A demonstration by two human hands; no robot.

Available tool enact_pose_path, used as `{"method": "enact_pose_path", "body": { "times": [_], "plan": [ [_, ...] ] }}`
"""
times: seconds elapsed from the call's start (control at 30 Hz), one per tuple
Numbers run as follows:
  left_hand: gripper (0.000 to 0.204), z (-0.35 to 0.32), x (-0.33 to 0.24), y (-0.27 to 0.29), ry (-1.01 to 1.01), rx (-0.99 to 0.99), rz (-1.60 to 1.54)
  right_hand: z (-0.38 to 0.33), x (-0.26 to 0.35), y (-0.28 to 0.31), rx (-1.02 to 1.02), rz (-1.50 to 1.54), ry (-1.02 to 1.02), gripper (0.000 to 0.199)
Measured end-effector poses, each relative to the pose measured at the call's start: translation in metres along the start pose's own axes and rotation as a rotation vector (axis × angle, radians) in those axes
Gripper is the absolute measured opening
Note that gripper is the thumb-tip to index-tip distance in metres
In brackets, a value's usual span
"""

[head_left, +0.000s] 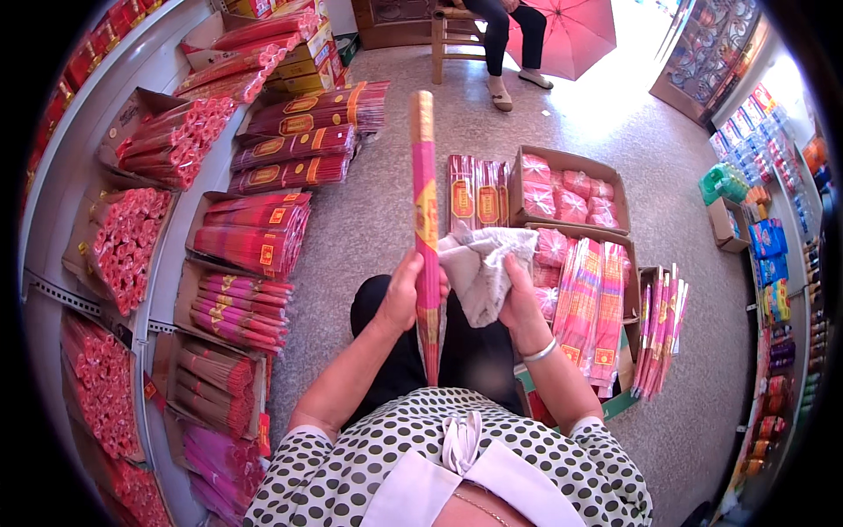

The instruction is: The person sits on the floor in a store aisle and wipes the plastic packaging of red incense sticks with a white cloth. They handle the items one by one, wiping the surface of the packages before placing them back into the cardboard boxes.

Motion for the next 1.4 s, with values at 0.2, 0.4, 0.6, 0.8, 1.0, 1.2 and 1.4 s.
{"method": "enact_pose_path", "body": {
  "times": [0.2,0.4,0.6,0.8,1.0,1.2,1.4],
  "plan": [
    [0.034,-0.003,0.016,-0.045,0.039,0.171,0.303,0.026,0.020,-0.031,0.019,-0.258,-0.054,0.030],
    [0.034,-0.014,0.018,-0.055,0.005,0.145,0.229,0.040,0.058,-0.033,0.044,-0.242,0.079,0.026],
    [0.041,-0.065,0.064,-0.033,0.260,0.325,0.321,0.031,0.103,0.004,-0.169,-0.131,0.291,0.024],
    [0.032,-0.056,0.040,-0.037,0.244,0.221,0.605,0.018,0.118,0.033,-0.262,-0.123,0.433,0.024],
    [0.026,-0.053,0.019,-0.039,0.286,0.223,0.949,0.008,0.092,0.025,-0.232,-0.124,0.426,0.030],
    [0.024,-0.044,-0.014,-0.052,0.013,0.038,1.129,-0.005,-0.018,-0.017,-0.171,-0.052,0.160,0.039],
    [0.024,-0.079,-0.017,-0.030,0.264,0.092,1.183,0.005,0.033,0.016,-0.269,-0.037,0.278,0.031]
  ]
}}
Point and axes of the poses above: each hand's wrist, its own z-axis towards the middle knuckle, its own y-axis out of the back of the hand, x = y × z, the point moved 9 cm from there along z, towards the middle knuckle, and after that the axes turned 15 degrees about x, right-handed, at the moved point
